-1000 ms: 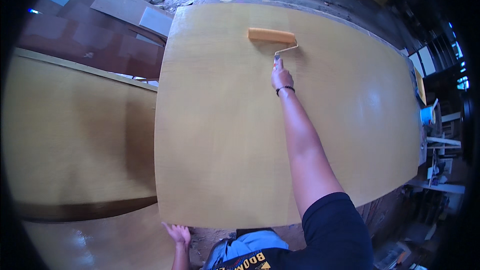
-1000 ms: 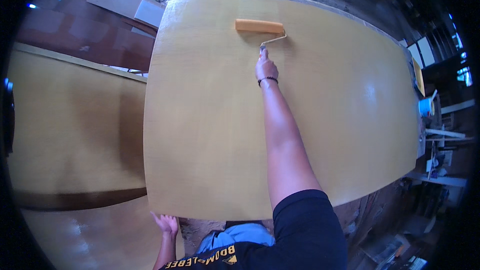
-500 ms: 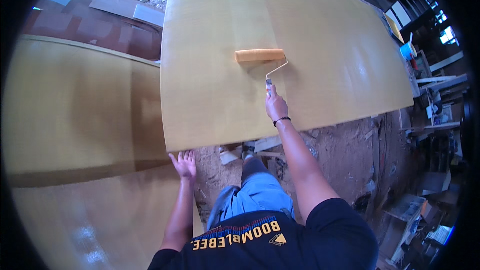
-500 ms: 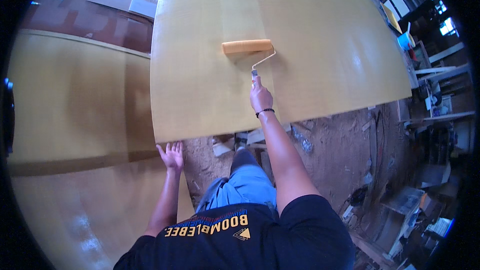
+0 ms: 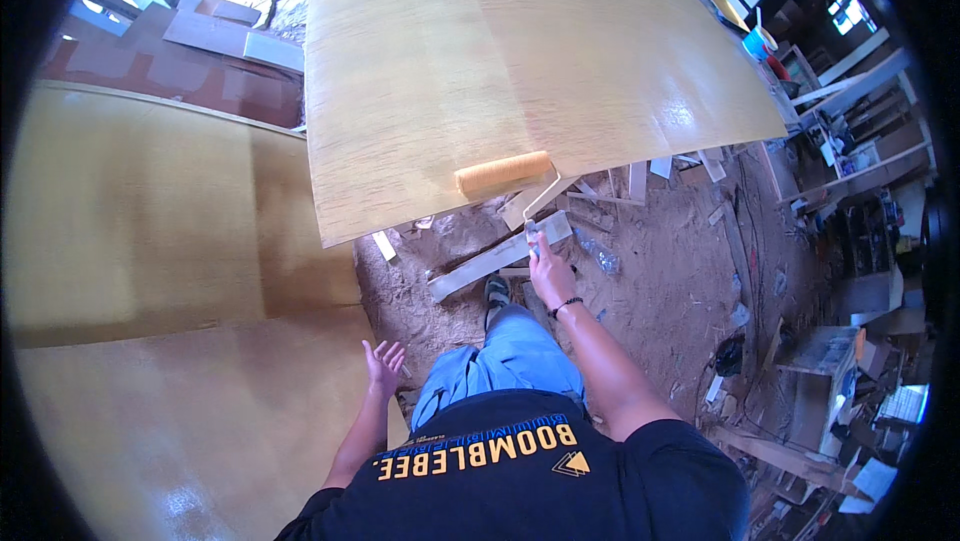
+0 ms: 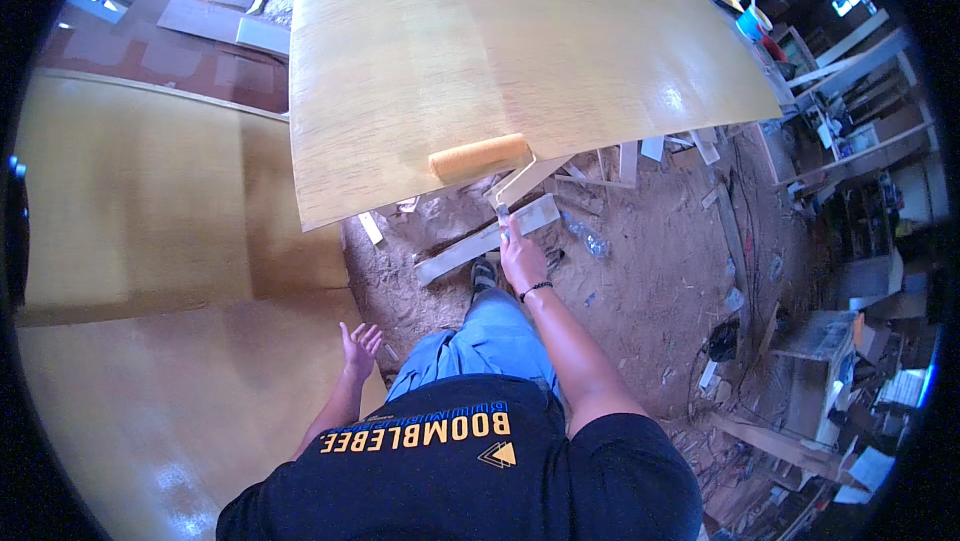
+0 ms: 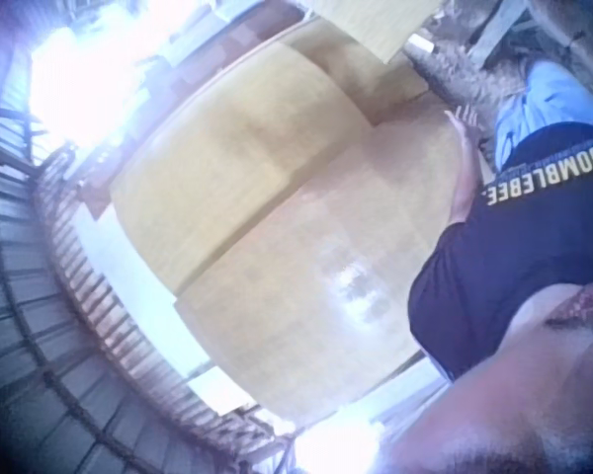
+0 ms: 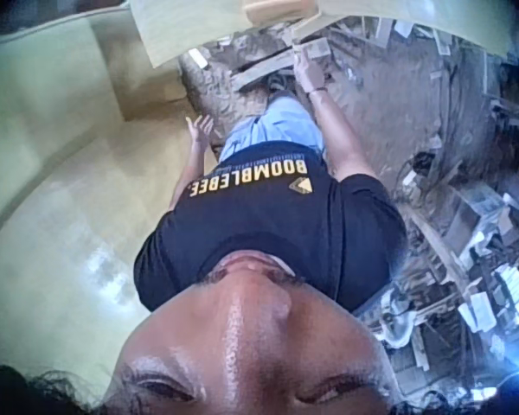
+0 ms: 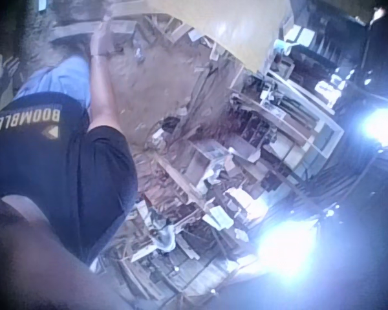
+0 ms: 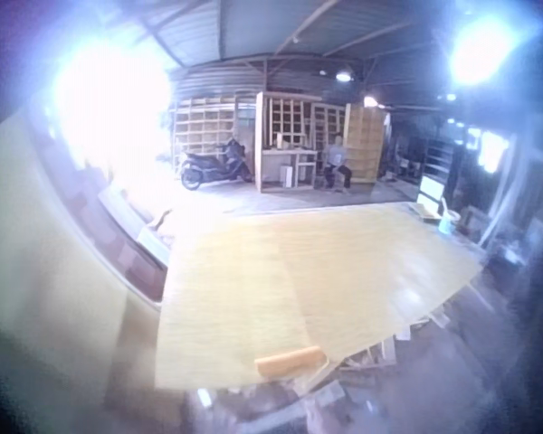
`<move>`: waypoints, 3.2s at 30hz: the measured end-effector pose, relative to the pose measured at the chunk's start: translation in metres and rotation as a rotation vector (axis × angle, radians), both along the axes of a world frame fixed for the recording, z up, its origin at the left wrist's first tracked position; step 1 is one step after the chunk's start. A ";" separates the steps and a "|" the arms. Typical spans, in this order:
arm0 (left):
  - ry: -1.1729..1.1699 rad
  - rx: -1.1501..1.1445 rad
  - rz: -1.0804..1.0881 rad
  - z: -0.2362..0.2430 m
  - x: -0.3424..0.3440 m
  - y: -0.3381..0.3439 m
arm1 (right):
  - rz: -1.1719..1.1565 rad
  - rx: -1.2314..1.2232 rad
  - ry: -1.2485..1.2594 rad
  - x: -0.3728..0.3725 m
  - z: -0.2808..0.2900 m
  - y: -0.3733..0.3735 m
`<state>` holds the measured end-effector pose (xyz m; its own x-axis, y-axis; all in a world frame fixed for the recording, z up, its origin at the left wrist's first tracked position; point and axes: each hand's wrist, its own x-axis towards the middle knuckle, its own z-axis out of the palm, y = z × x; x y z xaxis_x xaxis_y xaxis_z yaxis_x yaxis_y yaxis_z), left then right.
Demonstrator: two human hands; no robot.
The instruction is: The person applies a yellow liquid, likely varnish or stain, to a large wooden panel using a paint roller. The person periodically dips the roller into a paint tray and stirs the liquid in a bucket with a wooden stick.
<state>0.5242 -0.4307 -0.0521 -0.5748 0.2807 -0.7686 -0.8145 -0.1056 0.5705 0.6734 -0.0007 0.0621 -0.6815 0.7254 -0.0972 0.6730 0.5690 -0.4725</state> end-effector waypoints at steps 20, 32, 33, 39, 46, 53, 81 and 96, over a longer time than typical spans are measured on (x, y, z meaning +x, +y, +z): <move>0.088 -0.111 -0.365 0.014 -0.003 -0.007 | -0.311 -0.883 0.337 0.016 -0.029 -0.018; 0.000 -0.305 -0.431 0.004 0.030 -0.081 | -0.290 -0.606 0.030 0.021 -0.038 -0.014; -0.003 -0.312 -0.445 0.002 0.031 -0.082 | -0.300 -0.584 0.051 0.020 -0.039 -0.013; 0.040 -0.338 -0.585 -0.012 0.022 -0.077 | -0.271 -0.602 0.220 -0.001 -0.045 0.008; 0.123 -0.308 -0.573 -0.008 0.003 -0.052 | -0.238 -0.611 0.233 0.061 -0.020 0.017; 0.145 -0.290 -0.527 -0.011 -0.016 -0.045 | -0.408 -0.790 0.178 0.112 0.003 0.041; 0.050 -0.349 -0.528 -0.002 -0.005 -0.034 | -0.402 -0.760 0.039 0.078 -0.027 0.149; 0.055 -0.367 -0.590 -0.006 0.007 -0.044 | -0.395 -0.785 0.077 0.101 -0.038 0.125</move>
